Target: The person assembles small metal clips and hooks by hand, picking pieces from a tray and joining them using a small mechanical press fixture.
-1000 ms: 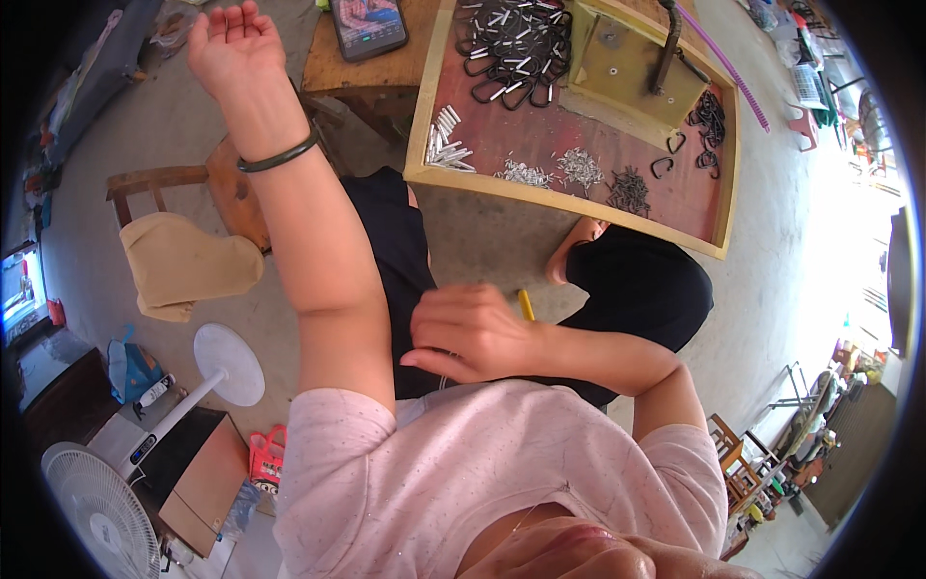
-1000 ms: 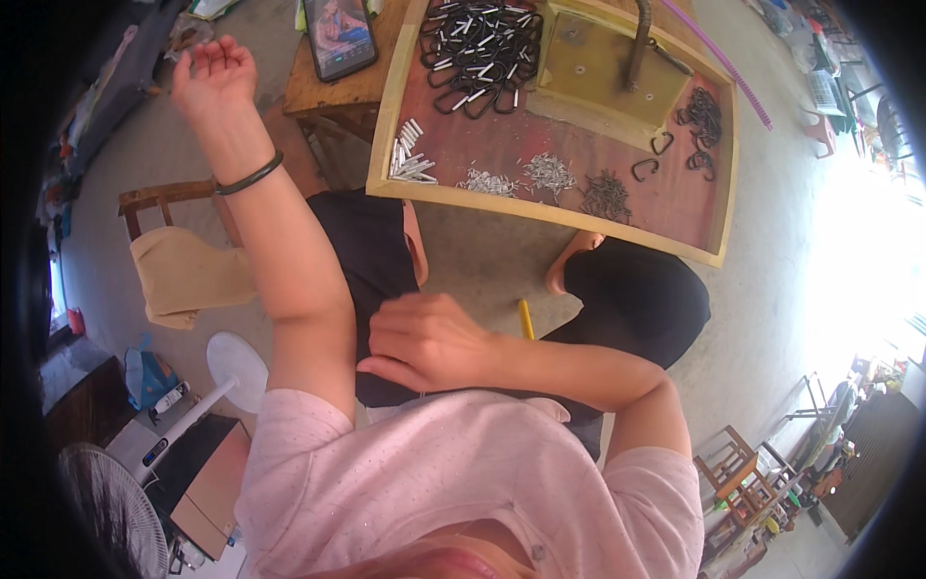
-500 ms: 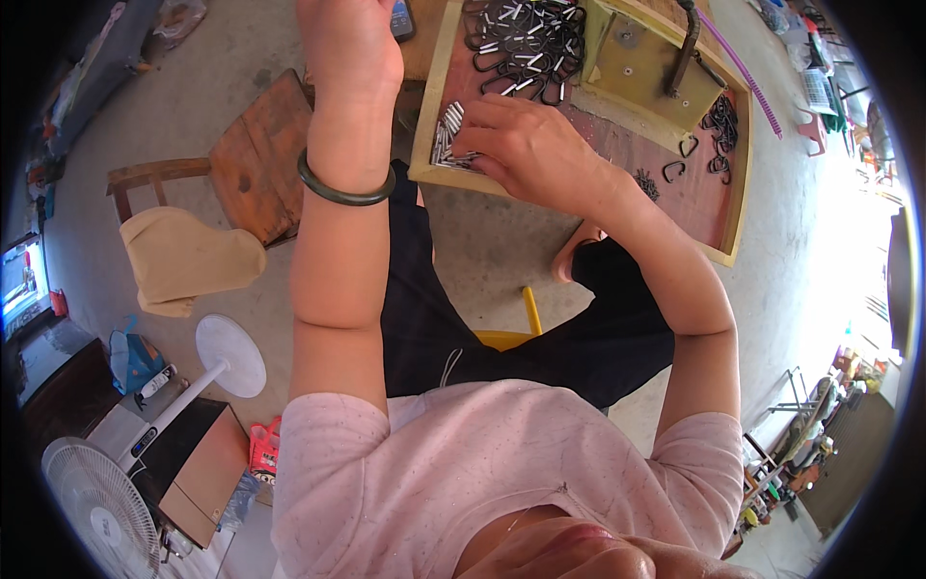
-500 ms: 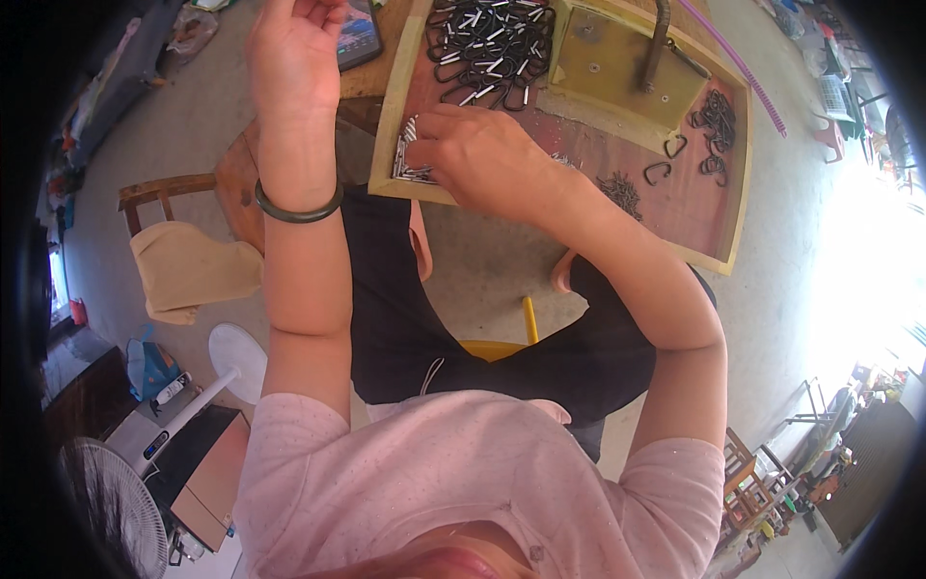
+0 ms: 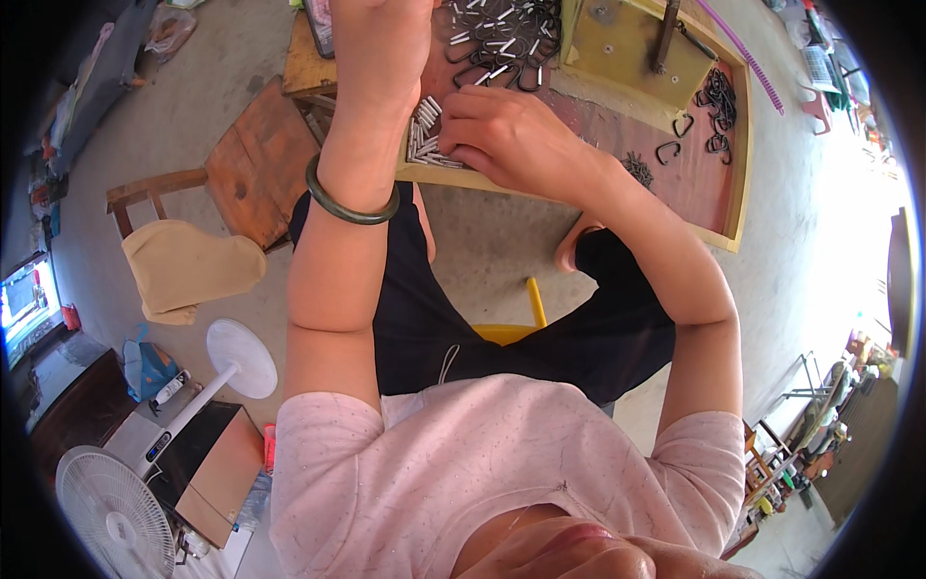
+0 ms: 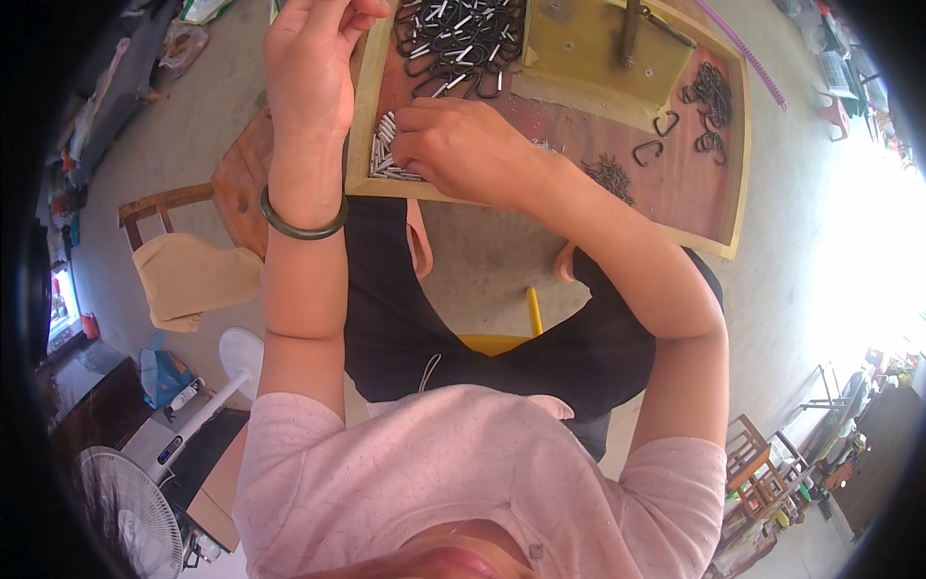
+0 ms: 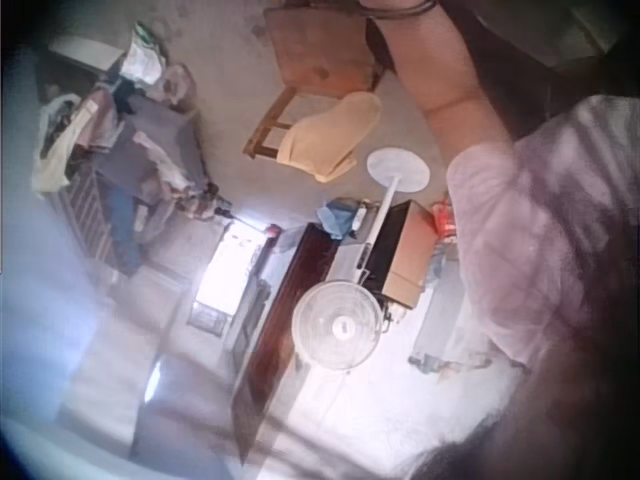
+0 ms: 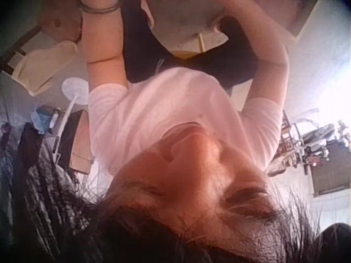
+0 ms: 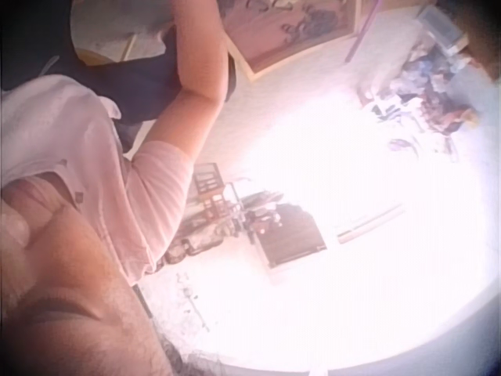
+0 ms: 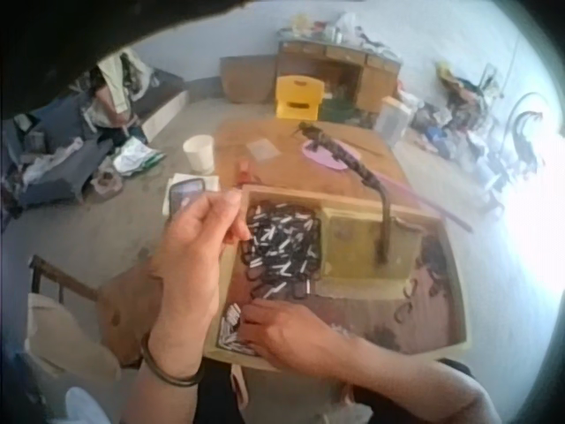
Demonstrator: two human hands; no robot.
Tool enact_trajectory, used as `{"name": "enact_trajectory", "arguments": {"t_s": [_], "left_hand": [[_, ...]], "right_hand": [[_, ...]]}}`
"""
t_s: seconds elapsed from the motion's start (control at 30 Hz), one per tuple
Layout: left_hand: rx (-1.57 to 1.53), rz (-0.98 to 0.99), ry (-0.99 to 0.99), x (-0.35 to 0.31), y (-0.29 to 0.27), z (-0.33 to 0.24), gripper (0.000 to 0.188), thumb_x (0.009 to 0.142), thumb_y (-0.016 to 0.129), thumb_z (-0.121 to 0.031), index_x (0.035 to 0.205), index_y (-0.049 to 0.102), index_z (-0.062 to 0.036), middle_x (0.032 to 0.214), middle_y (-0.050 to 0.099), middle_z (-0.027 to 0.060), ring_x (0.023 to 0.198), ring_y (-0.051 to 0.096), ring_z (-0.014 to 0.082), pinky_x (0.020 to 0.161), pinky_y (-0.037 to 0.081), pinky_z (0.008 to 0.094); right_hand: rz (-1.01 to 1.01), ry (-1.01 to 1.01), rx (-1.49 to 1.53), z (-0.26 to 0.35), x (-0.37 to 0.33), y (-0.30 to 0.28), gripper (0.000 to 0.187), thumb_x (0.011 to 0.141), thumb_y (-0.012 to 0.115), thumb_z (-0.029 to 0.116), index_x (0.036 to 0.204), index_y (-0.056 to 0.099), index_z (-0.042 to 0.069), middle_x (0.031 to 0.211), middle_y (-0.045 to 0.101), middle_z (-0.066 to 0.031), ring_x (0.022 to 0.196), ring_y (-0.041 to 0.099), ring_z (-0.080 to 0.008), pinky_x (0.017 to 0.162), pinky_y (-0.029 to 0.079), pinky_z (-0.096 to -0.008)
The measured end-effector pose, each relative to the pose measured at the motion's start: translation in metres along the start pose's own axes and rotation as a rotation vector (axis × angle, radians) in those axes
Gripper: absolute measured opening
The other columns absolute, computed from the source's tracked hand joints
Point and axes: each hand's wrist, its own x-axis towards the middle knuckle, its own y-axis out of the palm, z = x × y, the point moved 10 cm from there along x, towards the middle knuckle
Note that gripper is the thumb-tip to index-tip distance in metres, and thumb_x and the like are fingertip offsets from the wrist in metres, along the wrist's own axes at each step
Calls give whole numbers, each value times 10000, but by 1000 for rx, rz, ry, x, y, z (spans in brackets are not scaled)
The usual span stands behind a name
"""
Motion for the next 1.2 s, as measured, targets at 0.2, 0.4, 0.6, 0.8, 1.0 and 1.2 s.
{"name": "enact_trajectory", "arguments": {"t_s": [0.2,0.4,0.6,0.8,1.0,1.2], "left_hand": [[-1,66,84,-2,13,-9,261,1048,627,-246,896,637,-34,763,597,-4,716,529,72,694,401,223],[112,121,72,-9,20,-10,264,1052,634,-240,898,655,-26,765,602,-9,718,540,60,679,411,217],[108,160,84,-14,29,-5,224,1035,669,-222,916,656,-31,757,589,-34,682,502,33,627,379,193],[91,223,-77,-22,42,1,227,1042,659,-222,904,641,-43,737,564,-46,656,464,14,578,341,186],[32,217,6,-20,45,10,216,1042,656,-198,897,629,-40,729,550,-45,653,456,16,581,341,192],[65,232,-19,-22,49,6,233,1043,653,-188,870,621,-35,712,532,-43,635,440,21,575,334,207]], "right_hand": [[59,36,-107,-5,-8,1,112,818,725,59,906,656,47,928,579,-85,932,620,-299,798,531,-410],[53,-9,-254,-1,-12,-5,65,791,689,95,822,650,54,904,600,-69,935,631,-256,810,552,-383],[40,68,-262,-9,-22,-16,129,763,715,83,842,620,47,921,596,-71,939,633,-256,801,552,-382],[26,105,-214,-14,-28,-15,131,761,716,67,842,617,39,920,597,-77,931,636,-273,781,556,-405],[-25,111,-130,-12,-26,-23,197,778,730,21,945,629,45,920,579,-85,897,612,-310,746,527,-420],[9,54,-308,-5,-24,-14,103,769,669,72,867,646,53,913,607,-85,900,641,-268,751,560,-387]]}}
